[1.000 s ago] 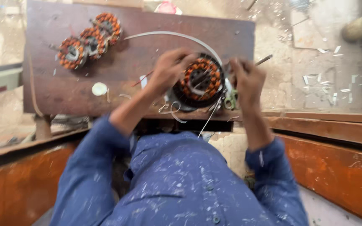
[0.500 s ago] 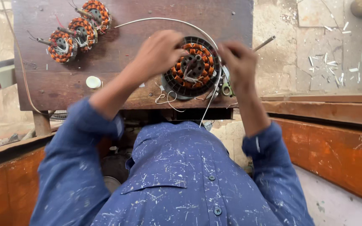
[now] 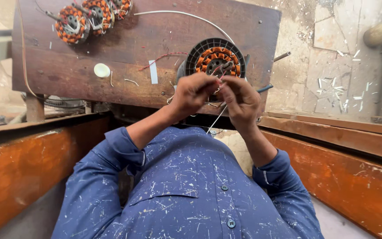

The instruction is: The person works on a motor stator, stripping and twisting wires, then wrapping connections with white tape. They use pliers and scissors to cut and manipulate wires, then clean the workbench by sweeping debris into a drawer.

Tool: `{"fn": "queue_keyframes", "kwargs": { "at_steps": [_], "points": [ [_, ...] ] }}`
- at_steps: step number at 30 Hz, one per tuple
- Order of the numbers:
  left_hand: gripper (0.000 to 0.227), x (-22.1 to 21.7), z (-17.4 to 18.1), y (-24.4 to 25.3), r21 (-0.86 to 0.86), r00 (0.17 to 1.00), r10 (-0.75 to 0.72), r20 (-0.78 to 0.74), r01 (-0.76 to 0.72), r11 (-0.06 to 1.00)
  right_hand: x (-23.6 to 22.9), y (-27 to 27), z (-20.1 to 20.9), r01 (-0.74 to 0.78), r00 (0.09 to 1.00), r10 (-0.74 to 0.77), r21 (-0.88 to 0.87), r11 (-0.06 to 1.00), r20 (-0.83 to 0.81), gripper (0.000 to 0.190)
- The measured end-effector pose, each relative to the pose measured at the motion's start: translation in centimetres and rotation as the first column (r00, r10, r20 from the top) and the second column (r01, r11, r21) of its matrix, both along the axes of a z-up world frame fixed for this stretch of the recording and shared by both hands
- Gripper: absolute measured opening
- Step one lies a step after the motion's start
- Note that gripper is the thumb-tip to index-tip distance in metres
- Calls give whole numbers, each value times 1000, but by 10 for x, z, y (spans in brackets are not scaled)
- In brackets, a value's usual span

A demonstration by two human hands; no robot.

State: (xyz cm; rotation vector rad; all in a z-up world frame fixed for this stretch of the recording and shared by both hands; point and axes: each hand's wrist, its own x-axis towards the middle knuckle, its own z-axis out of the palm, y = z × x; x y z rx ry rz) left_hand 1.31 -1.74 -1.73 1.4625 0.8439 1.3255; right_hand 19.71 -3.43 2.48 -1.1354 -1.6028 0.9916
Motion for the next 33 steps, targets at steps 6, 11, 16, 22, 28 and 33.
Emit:
{"fn": "queue_keyframes", "kwargs": {
  "at_steps": [6,11,16,22,28,33],
  "points": [
    [17,1,-8,23,-621,807,3,590,451,641,0,27,8,-174,876,79,159,972,475,39],
    [15,-14,6,41,-574,923,-302,239,386,722,-6,39,52,-275,652,20,213,937,758,27],
    [11,-11,14,6,448,901,266,-343,-92,889,-7,46,85,-354,563,18,221,909,826,9],
    [13,-1,11,-15,323,805,249,-538,-75,943,10,145,44,-288,631,111,99,952,768,11],
    [14,-36,23,-22,181,942,102,-321,-45,982,94,99,-86,177,572,-124,25,984,811,34],
    [33,-22,37,38,-465,1000,-2,-10,-3,885,126,51,-179,373,304,254,-360,855,918,61]
  ]
}}
